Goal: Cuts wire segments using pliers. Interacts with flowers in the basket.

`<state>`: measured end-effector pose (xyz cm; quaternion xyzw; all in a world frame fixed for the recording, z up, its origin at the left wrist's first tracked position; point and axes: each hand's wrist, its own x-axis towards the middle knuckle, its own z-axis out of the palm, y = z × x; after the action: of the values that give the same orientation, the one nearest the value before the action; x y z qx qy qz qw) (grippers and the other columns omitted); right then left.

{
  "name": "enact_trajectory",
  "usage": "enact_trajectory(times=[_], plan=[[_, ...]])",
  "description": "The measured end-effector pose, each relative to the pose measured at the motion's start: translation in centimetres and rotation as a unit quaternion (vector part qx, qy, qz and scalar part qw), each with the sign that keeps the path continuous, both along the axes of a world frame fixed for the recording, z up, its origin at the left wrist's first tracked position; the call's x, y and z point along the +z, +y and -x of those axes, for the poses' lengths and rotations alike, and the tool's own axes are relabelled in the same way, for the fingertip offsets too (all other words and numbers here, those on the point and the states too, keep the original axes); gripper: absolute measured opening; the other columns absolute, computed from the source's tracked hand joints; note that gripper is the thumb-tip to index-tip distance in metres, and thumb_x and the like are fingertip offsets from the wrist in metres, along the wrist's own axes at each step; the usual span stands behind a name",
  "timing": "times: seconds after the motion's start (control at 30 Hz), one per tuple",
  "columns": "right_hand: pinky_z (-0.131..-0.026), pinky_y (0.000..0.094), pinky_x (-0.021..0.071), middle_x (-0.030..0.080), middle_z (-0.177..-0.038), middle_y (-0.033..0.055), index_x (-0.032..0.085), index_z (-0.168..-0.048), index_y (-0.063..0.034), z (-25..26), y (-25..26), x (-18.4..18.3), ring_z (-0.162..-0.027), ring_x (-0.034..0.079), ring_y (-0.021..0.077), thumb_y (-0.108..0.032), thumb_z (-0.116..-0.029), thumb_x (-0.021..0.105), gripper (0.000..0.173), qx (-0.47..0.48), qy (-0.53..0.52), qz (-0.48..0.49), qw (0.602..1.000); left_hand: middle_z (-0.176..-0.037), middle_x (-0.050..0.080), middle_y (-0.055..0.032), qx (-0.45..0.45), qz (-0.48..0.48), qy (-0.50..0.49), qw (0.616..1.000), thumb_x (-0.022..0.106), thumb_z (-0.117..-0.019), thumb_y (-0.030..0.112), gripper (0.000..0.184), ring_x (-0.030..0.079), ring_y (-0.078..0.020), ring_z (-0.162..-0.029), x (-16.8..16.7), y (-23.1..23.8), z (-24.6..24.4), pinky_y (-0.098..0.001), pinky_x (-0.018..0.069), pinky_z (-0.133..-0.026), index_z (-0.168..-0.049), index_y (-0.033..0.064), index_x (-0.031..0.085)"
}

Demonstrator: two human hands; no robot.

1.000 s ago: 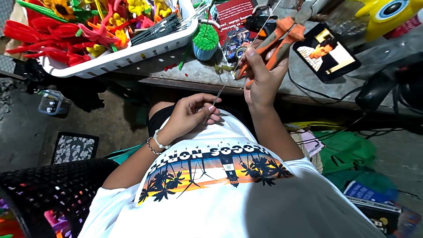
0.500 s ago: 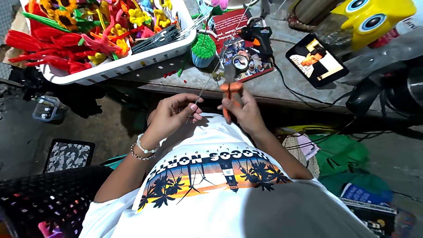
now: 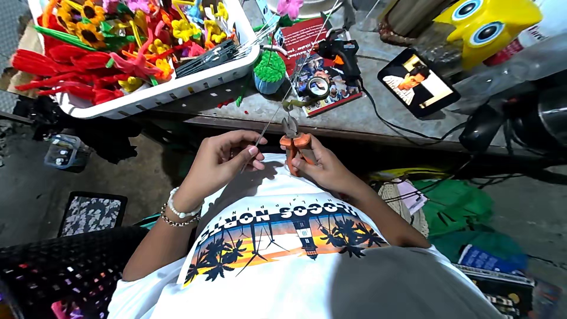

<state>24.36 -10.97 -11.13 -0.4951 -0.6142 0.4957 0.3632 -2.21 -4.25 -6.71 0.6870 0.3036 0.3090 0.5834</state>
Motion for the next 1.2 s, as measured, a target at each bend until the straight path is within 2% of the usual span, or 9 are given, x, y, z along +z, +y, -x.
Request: enact_trajectory(times=[0.07,0.2,0.37,0.6,0.7,0.8,1.0,1.2], plan=[[-0.085,0.0225,0.0568,0.067,-0.111,0.0039,0.048,-0.138,-0.003,-0.34,-0.16,0.18,-0.097,0.066,0.0042,-0.017,-0.101,0.061,0.041,0.035,-0.007,-0.004,0.999,-0.094,0.075,-0.007,-0.013,0.01,-0.005,1.0,0.059,-0.1012,0.002,0.021,0.075,-0.0148,-0.077,0.04,-0.21,-0.09,-0.0277,0.0657,-0.071,-0.121,0.0001,0.065],[-0.08,0.0221,0.0554,0.065,-0.102,0.0035,0.052,-0.126,-0.0042,-0.01,-0.54,0.24,-0.091,0.064,0.0051,-0.021,-0.1006,0.062,0.032,0.06,0.0,-0.006,0.998,-0.092,0.075,-0.0054,-0.029,0.033,-0.01,0.999,0.058,-0.1011,0.001,0.021,0.074,-0.0132,-0.076,0.22,-0.44,-0.32,-0.0265,0.0651,-0.07,-0.12,-0.0004,0.065],[-0.087,0.0249,0.0576,0.069,-0.108,0.0044,0.054,-0.124,-0.0023,-0.21,-0.48,0.14,-0.1,0.068,0.0065,-0.026,-0.1009,0.063,0.035,0.044,-0.014,-0.044,0.998,-0.091,0.074,-0.006,-0.044,0.068,-0.031,0.996,0.056,-0.1022,0.001,0.022,0.074,-0.0135,-0.075,0.53,-0.5,-0.04,-0.0266,0.0648,-0.071,-0.122,-0.0011,0.065],[-0.077,0.0211,0.0553,0.063,-0.1,0.0046,0.061,-0.109,-0.002,0.2,-0.14,0.11,-0.087,0.063,0.0045,-0.024,-0.099,0.066,0.024,0.028,-0.06,-0.107,0.992,-0.09,0.075,-0.0049,-0.091,0.137,-0.05,0.985,0.053,-0.1026,0.0,0.022,0.074,-0.0124,-0.076,0.21,-0.18,0.17,-0.026,0.0644,-0.072,-0.121,0.0008,0.065],[-0.079,0.0231,0.0566,0.063,-0.102,0.0058,0.063,-0.107,-0.0017,0.15,0.12,0.11,-0.091,0.064,0.0064,-0.026,-0.0969,0.069,0.027,0.009,-0.069,-0.134,0.989,-0.087,0.075,-0.0045,-0.115,0.185,-0.071,0.973,0.052,-0.1021,-0.001,0.022,0.075,-0.0121,-0.076,0.08,0.01,0.31,-0.0255,0.0643,-0.073,-0.119,0.0018,0.066],[-0.079,0.0193,0.0523,0.056,-0.102,0.0053,0.065,-0.103,-0.0014,0.04,0.27,0.19,-0.092,0.058,0.006,-0.023,-0.0929,0.073,0.025,0.0,-0.075,-0.159,0.984,-0.087,0.076,-0.0041,-0.13,0.217,-0.087,0.963,0.053,-0.1009,-0.001,0.022,0.075,-0.0114,-0.076,0.1,0.13,0.45,-0.0244,0.0639,-0.071,-0.117,0.0034,0.067],[-0.082,0.0181,0.0523,0.055,-0.106,0.0057,0.065,-0.103,-0.001,0.1,0.32,0.27,-0.096,0.057,0.006,-0.022,-0.0933,0.073,0.024,0.004,-0.057,-0.155,0.986,-0.088,0.076,-0.0047,-0.143,0.251,-0.112,0.951,0.054,-0.1006,0.002,0.023,0.075,-0.0112,-0.076,0.02,0.16,0.58,-0.0233,0.0634,-0.071,-0.118,0.0038,0.067],[-0.082,0.0194,0.0546,0.056,-0.108,0.0061,0.063,-0.106,-0.0006,0.26,0.19,0.19,-0.097,0.06,0.0061,-0.025,-0.0952,0.071,0.028,0.014,-0.032,-0.134,0.99,-0.088,0.075,-0.0049,-0.137,0.241,-0.112,0.954,0.053,-0.101,0.0,0.022,0.075,-0.0117,-0.077,0.04,0.0,0.44,-0.0245,0.0638,-0.072,-0.119,0.0032,0.066]])
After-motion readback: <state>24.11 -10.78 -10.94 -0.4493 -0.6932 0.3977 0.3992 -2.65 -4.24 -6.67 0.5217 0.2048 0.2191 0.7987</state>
